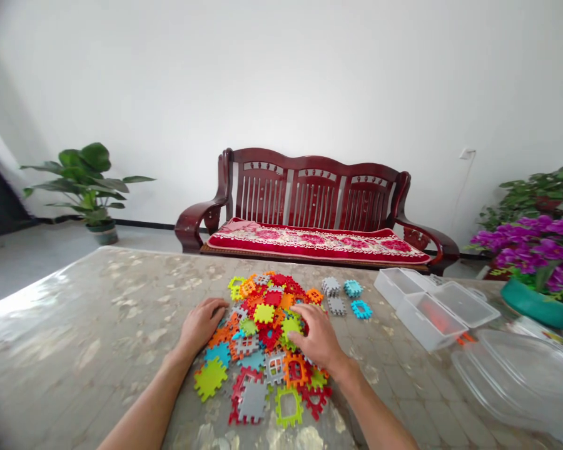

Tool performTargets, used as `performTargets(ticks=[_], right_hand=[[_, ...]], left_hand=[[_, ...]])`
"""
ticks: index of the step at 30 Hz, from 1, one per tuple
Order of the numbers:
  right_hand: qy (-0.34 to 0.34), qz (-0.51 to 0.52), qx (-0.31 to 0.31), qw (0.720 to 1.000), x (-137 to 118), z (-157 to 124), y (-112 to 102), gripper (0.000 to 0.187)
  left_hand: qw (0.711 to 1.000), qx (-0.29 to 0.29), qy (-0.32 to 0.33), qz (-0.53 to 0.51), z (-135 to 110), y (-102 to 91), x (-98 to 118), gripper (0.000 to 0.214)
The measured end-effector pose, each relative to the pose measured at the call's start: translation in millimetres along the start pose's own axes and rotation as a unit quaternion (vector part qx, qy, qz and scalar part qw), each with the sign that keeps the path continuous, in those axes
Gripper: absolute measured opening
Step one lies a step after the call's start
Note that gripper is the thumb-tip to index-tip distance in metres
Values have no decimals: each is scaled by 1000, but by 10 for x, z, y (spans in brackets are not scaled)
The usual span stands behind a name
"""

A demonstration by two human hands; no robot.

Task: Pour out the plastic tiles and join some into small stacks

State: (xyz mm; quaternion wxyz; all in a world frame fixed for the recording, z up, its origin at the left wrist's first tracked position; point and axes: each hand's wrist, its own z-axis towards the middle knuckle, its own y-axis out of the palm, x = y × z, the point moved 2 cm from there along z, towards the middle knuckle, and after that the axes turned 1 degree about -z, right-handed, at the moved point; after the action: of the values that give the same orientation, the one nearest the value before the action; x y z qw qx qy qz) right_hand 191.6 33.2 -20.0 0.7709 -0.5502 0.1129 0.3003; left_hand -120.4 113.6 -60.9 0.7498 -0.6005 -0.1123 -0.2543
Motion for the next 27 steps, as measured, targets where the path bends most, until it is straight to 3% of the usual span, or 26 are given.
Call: performTargets(ticks=[9, 14, 18, 27], right_hand=[[-148, -88, -92, 981, -717, -316, 268, 78], [-221, -102, -165, 956, -892, -548, 362, 98], [-214, -104, -156, 959, -855, -528, 394, 80], [-208, -122, -50, 969, -822, -212, 509, 34]], left_hand=[[998, 11, -29, -61, 23, -6, -15, 29], [996, 17, -36, -79, 29, 24, -51, 29], [996, 17, -34, -82, 31, 38, -58, 28], [992, -3, -40, -118, 15, -23, -17, 34]])
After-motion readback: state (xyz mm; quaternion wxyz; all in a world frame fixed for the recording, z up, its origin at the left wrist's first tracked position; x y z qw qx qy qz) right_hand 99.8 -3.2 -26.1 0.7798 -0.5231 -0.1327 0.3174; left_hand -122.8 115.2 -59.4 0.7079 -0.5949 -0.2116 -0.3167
